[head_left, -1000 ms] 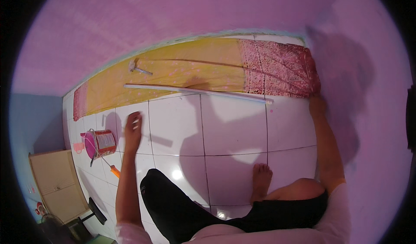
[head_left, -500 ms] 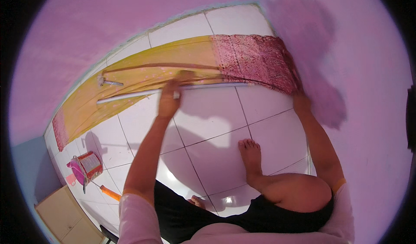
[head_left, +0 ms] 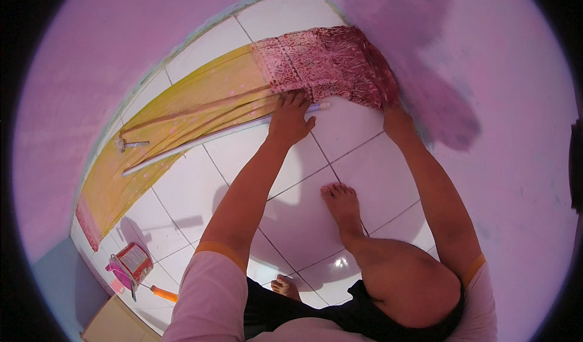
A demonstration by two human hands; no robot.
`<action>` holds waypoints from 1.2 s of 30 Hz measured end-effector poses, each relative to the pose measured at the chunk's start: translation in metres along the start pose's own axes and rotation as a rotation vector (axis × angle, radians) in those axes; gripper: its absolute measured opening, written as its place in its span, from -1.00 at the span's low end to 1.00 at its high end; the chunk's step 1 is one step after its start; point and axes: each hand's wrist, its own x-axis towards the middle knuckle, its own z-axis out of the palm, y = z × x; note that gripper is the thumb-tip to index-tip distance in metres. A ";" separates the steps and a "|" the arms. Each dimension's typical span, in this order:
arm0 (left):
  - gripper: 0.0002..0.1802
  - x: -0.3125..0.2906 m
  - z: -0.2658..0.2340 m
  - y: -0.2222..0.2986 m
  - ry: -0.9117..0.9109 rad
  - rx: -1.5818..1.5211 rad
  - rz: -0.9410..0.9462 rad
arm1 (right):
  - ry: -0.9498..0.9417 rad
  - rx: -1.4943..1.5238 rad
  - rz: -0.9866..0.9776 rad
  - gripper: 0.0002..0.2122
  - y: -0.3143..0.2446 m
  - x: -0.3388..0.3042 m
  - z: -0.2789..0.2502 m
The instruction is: The person paints a wall pink using a roller, repeatedly dipping it into a paint bucket. They then fold a protective cloth on the floor and move a pink storage unit.
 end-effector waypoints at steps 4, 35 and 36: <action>-0.31 -0.001 -0.007 0.006 -0.057 -0.017 -0.022 | 0.019 -0.012 -0.011 -0.67 0.010 -0.004 -0.001; -0.33 -0.020 -0.055 -0.132 0.422 -0.191 -0.818 | 0.133 -0.070 -0.316 -0.46 -0.029 0.066 -0.081; -0.19 -0.024 -0.057 -0.158 0.427 -0.116 -0.913 | 0.225 0.043 -0.432 -0.45 -0.037 0.072 -0.083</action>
